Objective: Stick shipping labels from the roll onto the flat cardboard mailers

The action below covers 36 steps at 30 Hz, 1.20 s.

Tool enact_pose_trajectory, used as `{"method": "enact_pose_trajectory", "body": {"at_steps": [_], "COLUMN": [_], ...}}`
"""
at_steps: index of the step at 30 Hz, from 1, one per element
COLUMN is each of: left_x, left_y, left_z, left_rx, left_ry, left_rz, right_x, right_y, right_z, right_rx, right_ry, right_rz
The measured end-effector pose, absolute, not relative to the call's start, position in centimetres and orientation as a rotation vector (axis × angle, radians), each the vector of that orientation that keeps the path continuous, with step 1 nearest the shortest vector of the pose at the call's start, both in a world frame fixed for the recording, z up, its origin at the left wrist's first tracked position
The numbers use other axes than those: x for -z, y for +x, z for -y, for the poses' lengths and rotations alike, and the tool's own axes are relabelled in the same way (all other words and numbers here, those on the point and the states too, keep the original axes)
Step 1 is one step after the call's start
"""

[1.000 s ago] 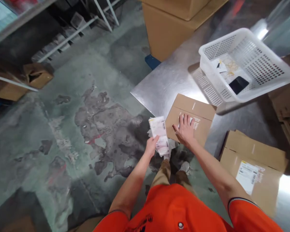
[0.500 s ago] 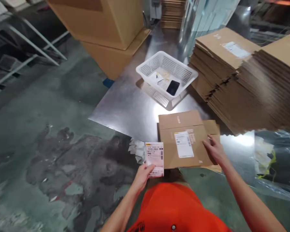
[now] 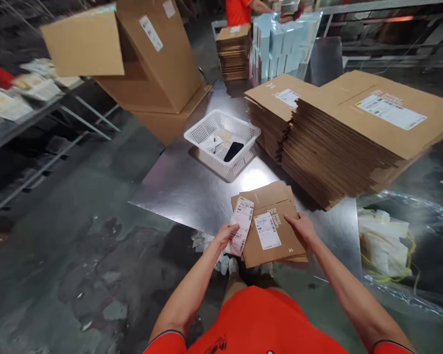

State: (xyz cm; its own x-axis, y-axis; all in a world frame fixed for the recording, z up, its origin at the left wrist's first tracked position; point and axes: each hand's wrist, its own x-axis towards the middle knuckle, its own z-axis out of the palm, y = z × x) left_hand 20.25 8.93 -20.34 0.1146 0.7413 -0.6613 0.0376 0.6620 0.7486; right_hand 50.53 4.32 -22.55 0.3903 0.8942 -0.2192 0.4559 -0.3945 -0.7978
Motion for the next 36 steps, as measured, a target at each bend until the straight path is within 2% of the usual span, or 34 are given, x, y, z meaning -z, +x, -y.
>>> {"method": "enact_pose_trajectory", "body": {"at_steps": [4, 7, 14, 18, 20, 23, 26, 28, 30, 32, 36], "left_x": [16.9, 14.9, 15.9, 13.9, 11.0, 5.4, -0.3, -3.3, -5.5, -6.3, -3.9], "left_y": [18.5, 17.8, 20.6, 20.4, 19.9, 20.4, 23.6, 27.0, 31.1, 35.3, 43.1], "left_z": [-7.3, -5.6, -2.5, -4.6, -7.6, -14.6, -23.8, -30.4, -36.6, -41.6, -45.9], "left_rx": [-0.802, -0.942, -0.689, -0.843, -1.033, -1.367, -1.584, -1.713, -1.772, -1.742, -1.554], "left_ry": [0.810, 1.045, 1.501, 1.468, 1.348, 1.120, 0.908, 0.838, 0.804, 0.798, 0.884], "left_rz": [-1.381, -1.381, -1.485, -1.526, -1.558, -1.470, -1.158, -1.010, -0.948, -1.015, -1.167], "right_x": [19.8, 19.2, 23.4, 21.3, 17.5, 9.2, 0.9, -2.7, -3.9, -2.7, 4.7], "right_y": [50.4, 50.6, 49.9, 49.3, 49.1, 49.7, 51.5, 53.0, 54.2, 54.9, 55.2], "right_z": [-3.9, -2.6, 0.4, -2.4, -5.9, -11.9, -15.4, -15.0, -12.8, -10.0, -4.2], "right_rx": [-0.718, -0.760, -1.104, -1.113, -1.055, -0.886, -0.391, -0.116, -0.083, -0.201, -0.421], "right_ry": [-1.790, -1.577, -1.522, -1.493, -1.516, -1.477, -1.422, -1.431, -1.445, -1.466, -1.668], "right_rz": [1.206, 1.207, 1.213, 1.276, 1.328, 1.429, 1.460, 1.408, 1.379, 1.403, 1.332]}}
